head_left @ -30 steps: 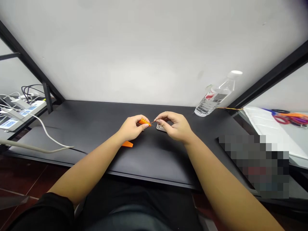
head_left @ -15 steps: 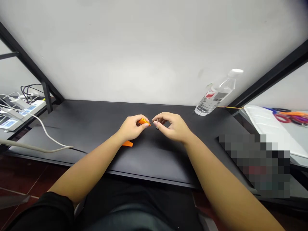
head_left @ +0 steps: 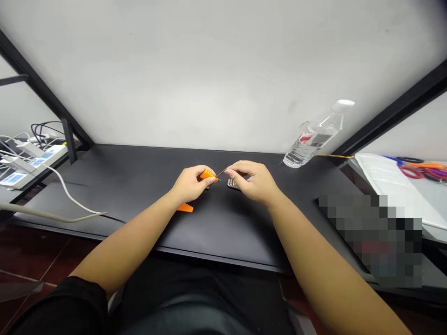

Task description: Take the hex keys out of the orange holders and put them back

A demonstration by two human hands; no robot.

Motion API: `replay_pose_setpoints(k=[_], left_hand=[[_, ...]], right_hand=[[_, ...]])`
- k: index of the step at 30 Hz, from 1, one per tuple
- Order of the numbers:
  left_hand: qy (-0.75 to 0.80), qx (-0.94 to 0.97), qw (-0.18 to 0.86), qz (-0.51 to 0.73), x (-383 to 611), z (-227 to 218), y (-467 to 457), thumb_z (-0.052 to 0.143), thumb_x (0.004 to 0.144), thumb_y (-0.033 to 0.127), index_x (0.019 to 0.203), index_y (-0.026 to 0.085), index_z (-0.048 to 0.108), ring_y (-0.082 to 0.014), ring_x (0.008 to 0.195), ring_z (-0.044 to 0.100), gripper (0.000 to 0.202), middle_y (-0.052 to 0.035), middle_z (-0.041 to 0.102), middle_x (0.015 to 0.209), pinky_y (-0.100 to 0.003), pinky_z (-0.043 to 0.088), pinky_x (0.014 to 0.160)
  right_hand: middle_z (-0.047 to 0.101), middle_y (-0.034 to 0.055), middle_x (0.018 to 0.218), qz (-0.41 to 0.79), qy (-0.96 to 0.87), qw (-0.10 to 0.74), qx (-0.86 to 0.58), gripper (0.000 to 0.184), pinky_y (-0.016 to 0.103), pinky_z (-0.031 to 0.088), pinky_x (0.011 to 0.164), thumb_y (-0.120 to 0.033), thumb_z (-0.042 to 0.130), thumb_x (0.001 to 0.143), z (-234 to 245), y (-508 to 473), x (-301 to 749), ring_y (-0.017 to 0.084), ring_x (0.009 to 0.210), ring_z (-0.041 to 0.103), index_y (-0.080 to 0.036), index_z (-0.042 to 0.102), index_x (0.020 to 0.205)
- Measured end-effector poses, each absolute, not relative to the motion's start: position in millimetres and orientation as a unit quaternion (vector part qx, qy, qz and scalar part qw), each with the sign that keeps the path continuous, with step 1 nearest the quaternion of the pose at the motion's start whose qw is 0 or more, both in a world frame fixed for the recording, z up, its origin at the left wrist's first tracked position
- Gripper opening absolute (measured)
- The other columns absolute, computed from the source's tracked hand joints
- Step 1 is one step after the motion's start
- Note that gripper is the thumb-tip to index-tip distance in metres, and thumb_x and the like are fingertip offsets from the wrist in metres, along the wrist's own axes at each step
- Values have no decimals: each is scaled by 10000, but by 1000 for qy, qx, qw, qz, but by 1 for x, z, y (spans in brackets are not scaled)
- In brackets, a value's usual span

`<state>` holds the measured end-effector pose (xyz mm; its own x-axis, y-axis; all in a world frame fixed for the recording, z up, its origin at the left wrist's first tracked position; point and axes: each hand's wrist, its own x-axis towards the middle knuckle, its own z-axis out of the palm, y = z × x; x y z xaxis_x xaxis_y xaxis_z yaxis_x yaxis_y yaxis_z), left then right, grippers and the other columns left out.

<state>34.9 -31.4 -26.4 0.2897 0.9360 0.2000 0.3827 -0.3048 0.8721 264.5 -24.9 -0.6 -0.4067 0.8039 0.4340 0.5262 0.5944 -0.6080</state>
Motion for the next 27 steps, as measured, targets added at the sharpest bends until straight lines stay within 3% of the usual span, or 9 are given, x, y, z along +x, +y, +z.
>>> replay_pose_setpoints(k=[8,14,18,22,25,27], left_hand=[[466,734,349,350,38,-25,-35,644,860,386,988,219,721,-180,781,663,224,-21,729,863,-314,533,782],[441,738,389,331,38,-24,-36,613,880,386,1007,216,703,-172,783,668,230,-24,731,871,-295,522,762],[440,738,390,332,36,-23,-35,612,875,361,978,215,705,-171,776,667,202,-24,729,854,-299,524,771],[451,737,372,339,36,-23,-34,611,867,340,948,217,709,-173,774,668,177,-24,739,863,-308,527,780],[453,741,369,331,36,-22,-34,615,864,341,933,222,711,-172,770,668,168,-20,742,867,-306,525,776],[455,743,365,329,36,-22,-35,619,861,340,932,225,714,-169,761,667,165,-16,743,863,-303,524,768]], right_hand=[[757,64,943,173,-884,237,-364,276,323,474,713,-383,542,963,-4,-26,261,210,808,657,-237,774,930],[748,76,949,147,-884,196,-397,250,315,446,696,-312,501,963,-4,-29,256,210,798,643,-221,729,918],[748,64,949,190,-868,188,-420,275,317,461,696,-434,540,952,0,-23,269,211,798,647,-234,728,947],[741,69,990,205,-808,155,-530,466,331,484,703,-641,699,776,-4,-3,305,234,835,660,-232,729,998],[733,83,984,219,-781,81,-579,590,333,480,669,-684,785,627,-13,10,325,245,819,663,-210,732,975],[730,74,975,236,-785,64,-570,574,322,472,649,-666,795,612,-17,13,328,234,800,661,-215,735,962]])
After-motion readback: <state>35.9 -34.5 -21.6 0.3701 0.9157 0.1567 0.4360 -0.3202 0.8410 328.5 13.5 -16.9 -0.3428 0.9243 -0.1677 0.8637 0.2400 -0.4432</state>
